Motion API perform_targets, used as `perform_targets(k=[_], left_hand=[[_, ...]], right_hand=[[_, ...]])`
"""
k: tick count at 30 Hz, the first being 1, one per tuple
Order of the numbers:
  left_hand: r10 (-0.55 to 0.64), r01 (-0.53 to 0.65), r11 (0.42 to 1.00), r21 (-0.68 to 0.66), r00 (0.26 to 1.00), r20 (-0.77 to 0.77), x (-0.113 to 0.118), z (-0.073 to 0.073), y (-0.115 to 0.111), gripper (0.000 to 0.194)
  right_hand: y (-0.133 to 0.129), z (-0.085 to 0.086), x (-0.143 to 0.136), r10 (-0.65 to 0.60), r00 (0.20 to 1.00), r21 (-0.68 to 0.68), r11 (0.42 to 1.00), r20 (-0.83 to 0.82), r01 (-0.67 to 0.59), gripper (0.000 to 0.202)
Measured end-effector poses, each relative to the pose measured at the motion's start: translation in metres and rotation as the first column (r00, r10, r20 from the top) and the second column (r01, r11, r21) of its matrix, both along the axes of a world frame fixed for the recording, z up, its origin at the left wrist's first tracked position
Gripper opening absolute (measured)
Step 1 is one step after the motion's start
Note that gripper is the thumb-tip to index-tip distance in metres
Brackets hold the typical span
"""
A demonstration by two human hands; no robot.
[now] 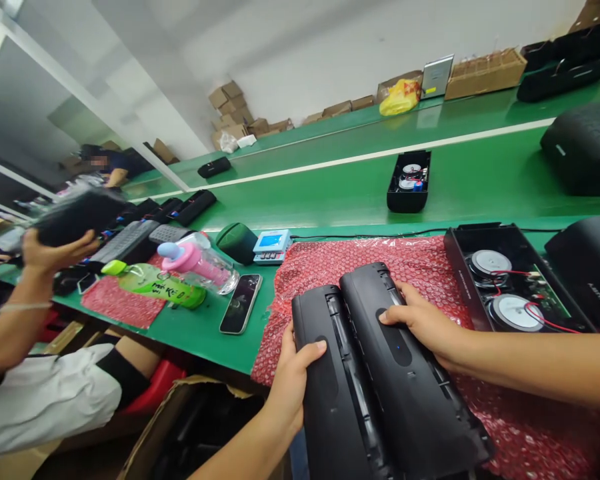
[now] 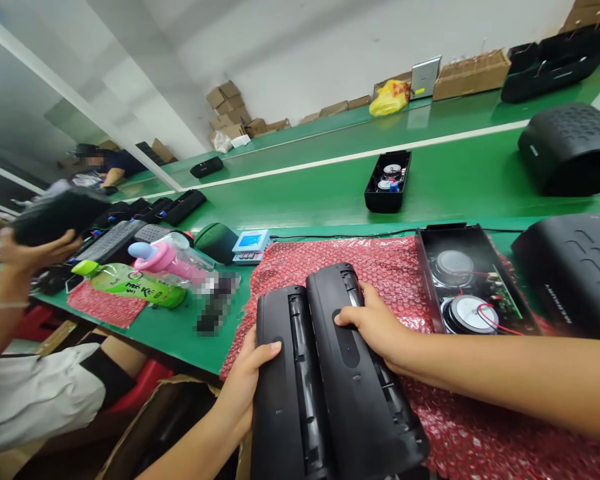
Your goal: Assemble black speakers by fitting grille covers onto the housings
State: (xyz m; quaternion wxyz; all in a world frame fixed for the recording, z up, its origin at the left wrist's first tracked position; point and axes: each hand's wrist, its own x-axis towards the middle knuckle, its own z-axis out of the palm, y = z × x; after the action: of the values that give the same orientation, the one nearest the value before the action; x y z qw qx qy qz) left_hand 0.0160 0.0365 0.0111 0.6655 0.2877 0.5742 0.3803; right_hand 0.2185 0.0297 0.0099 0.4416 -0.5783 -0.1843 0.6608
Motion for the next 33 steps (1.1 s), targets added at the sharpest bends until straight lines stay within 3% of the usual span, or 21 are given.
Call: perform_targets(k=[8,17,33], left_hand=[[0.000,0.000,1.000,-0.020,1.000,-0.007,-0.0018,-0.0029,0.0001,0.066],[0.026,-0.025,1.000,-0.018,0.998,0.053,0.0011,-0.0008,-0.0026,0.073],[0.030,-0.030,1.000,-0.007,0.997,0.065,0.0003,-0.0033,-0.0019,0.075]], right_hand=[[0.0008,-0.0005,-0.0018,0.000,1.000,0.008,1.000,-0.007,0.000,0.071],[0.0004,-0.0048,-0.0014,-0.017,0.999,-0.049,0.999,0.044,0.020,0.077],[-0.0014,-0.0067,-0.0026,-0.013,0.998,-0.029,0.999,0.066,0.015,0.077]])
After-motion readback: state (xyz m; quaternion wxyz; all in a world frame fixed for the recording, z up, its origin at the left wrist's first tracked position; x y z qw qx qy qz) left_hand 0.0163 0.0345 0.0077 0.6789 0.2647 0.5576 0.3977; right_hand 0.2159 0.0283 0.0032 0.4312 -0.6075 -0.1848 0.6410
